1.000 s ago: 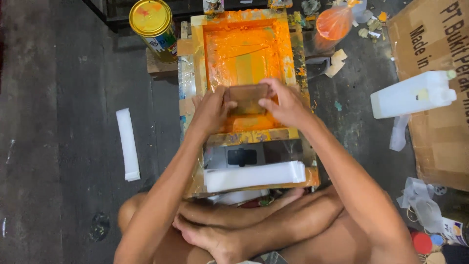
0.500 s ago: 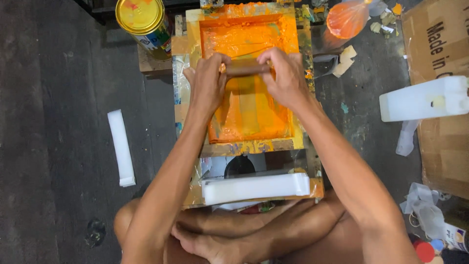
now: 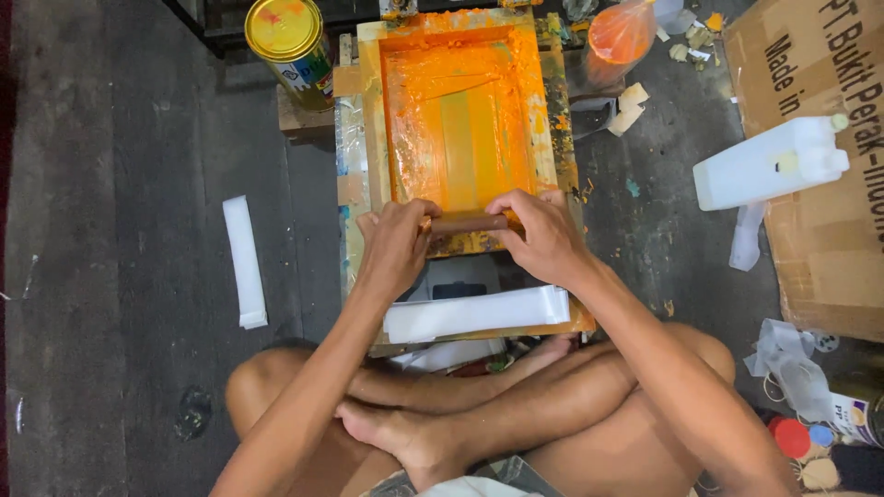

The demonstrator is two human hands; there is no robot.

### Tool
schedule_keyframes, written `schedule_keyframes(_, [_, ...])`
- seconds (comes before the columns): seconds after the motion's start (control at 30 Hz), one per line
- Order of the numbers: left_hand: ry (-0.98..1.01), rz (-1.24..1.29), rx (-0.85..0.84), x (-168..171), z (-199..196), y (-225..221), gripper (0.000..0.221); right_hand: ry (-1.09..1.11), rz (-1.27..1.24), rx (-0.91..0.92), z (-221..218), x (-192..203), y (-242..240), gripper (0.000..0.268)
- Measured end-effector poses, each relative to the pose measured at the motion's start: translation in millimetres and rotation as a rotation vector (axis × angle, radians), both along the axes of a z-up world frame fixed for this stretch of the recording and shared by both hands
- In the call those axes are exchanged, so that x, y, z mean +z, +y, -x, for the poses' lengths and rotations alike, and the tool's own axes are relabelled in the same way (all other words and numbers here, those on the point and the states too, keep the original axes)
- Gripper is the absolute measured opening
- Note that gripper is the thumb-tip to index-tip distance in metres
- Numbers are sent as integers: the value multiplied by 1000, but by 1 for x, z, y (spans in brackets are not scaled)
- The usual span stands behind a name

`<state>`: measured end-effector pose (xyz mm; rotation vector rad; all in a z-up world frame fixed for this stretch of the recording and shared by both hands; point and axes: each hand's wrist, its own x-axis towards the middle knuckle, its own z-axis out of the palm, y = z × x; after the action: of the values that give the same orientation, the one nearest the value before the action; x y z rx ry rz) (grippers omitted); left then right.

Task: Manually screen printing orange ink onto small white labels using a hinged frame and squeegee.

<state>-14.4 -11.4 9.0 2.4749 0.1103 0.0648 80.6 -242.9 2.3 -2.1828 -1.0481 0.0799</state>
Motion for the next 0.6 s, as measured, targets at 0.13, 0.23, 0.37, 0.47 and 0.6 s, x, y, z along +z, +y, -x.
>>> schedule_keyframes(0.13, [54, 66, -14, 5, -13, 6, 25, 108, -80, 28, -13, 18, 7, 26])
schedule_keyframes(0.23, [125, 84, 12, -27, -51, 23, 33, 153, -71, -18, -45, 3, 27, 37])
schedule_keyframes(0.37, [137, 78, 57, -53, -102, 44, 33, 295, -74, -88, -94, -20, 49, 43])
schedule_keyframes(0.47, [100, 92, 102, -65, -142, 57, 32, 278, -95, -97, -124, -17, 67, 43])
schedule_keyframes(0.6, [-259, 40, 154, -47, -169, 56, 30, 83, -235, -18, -155, -12, 86, 40])
